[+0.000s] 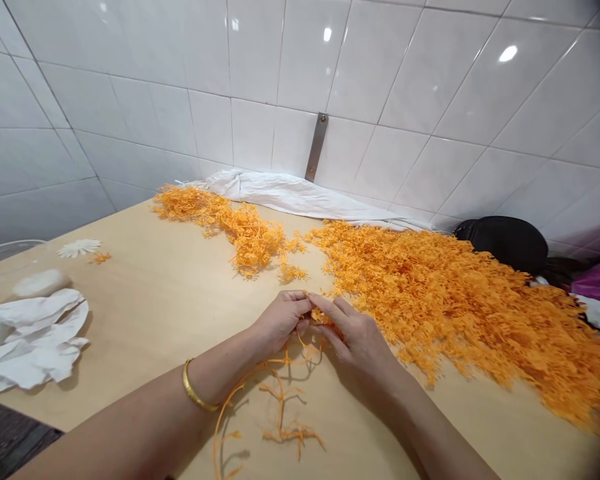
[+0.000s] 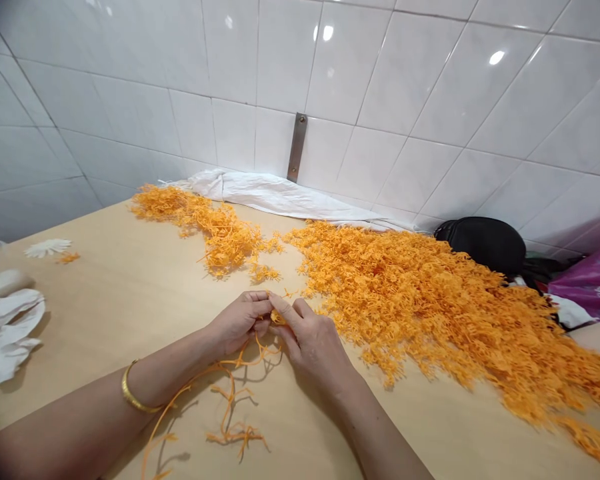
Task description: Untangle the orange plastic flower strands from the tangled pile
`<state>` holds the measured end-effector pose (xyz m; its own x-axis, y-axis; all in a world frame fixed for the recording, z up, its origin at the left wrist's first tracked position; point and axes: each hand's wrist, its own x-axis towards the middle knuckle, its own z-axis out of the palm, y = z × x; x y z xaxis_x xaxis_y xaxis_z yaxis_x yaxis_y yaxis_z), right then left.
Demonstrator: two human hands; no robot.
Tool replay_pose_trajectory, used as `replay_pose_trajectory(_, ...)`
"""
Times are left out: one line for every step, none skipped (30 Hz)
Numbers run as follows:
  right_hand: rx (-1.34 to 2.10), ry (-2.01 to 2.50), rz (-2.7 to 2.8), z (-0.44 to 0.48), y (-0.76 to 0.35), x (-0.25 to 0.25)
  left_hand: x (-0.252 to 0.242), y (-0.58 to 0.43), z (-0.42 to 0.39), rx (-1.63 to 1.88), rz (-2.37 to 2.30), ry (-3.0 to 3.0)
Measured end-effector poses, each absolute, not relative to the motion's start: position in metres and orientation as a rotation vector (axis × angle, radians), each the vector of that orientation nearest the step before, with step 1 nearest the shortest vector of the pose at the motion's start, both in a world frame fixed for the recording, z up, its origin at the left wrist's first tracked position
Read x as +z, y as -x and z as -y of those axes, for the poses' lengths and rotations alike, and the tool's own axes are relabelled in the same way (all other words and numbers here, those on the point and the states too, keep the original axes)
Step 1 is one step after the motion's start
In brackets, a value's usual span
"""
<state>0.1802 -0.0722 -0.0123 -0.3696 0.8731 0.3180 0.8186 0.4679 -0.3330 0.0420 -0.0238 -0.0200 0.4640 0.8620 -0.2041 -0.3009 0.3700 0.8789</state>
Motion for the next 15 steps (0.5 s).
replay_pose_trajectory(0.134, 1.381, 2.293, 0.072, -0.18, -0.013, -0.019, -0.042, 0.024, 0.832, -0.755, -0.896)
replay_pose_trajectory(0.1, 1.352, 2.297, 0.071, -0.181, -0.014, -0.018, -0.042, 0.025, 0.815, -0.752, -0.901)
replay_pose_trajectory(0.063, 1.323, 2.29, 0.07, -0.182, -0.015, -0.018, -0.042, 0.026, 0.796, -0.747, -0.9)
replay_pose_trajectory(0.028, 1.298, 2.274, 0.07, -0.182, -0.015, -0.017, -0.042, 0.027, 0.779, -0.741, -0.896)
replay_pose_trajectory(-0.004, 1.275, 2.259, 0.069, -0.183, -0.016, -0.017, -0.042, 0.027, 0.771, -0.74, -0.892)
replay_pose_trajectory(-0.028, 1.257, 2.25, 0.069, -0.183, -0.017, -0.017, -0.043, 0.028, 0.77, -0.745, -0.888)
replay_pose_trajectory(-0.048, 1.245, 2.247, 0.069, -0.182, -0.017, -0.017, -0.043, 0.028, 0.775, -0.754, -0.887)
replay_pose_trajectory(-0.066, 1.237, 2.245, 0.071, -0.181, -0.016, -0.018, -0.044, 0.027, 0.783, -0.765, -0.887)
replay_pose_trajectory(-0.081, 1.225, 2.245, 0.073, -0.18, -0.015, -0.018, -0.044, 0.026, 0.798, -0.779, -0.887)
replay_pose_trajectory(-0.086, 1.209, 2.242, 0.076, -0.177, -0.012, -0.018, -0.044, 0.024, 0.821, -0.8, -0.878)
replay_pose_trajectory(-0.08, 1.187, 2.24, 0.08, -0.174, -0.008, -0.019, -0.044, 0.021, 0.845, -0.827, -0.857)
replay_pose_trajectory(-0.054, 1.155, 2.234, 0.084, -0.17, -0.003, -0.019, -0.043, 0.018, 0.874, -0.853, -0.829)
replay_pose_trajectory(-0.008, 1.114, 2.217, 0.089, -0.166, 0.002, -0.019, -0.042, 0.015, 0.91, -0.878, -0.799)
replay_pose_trajectory(0.052, 1.075, 2.186, 0.092, -0.162, 0.007, -0.02, -0.041, 0.012, 0.94, -0.903, -0.782)
replay_pose_trajectory(0.117, 1.054, 2.135, 0.094, -0.16, 0.011, -0.02, -0.04, 0.01, 0.957, -0.915, -0.784)
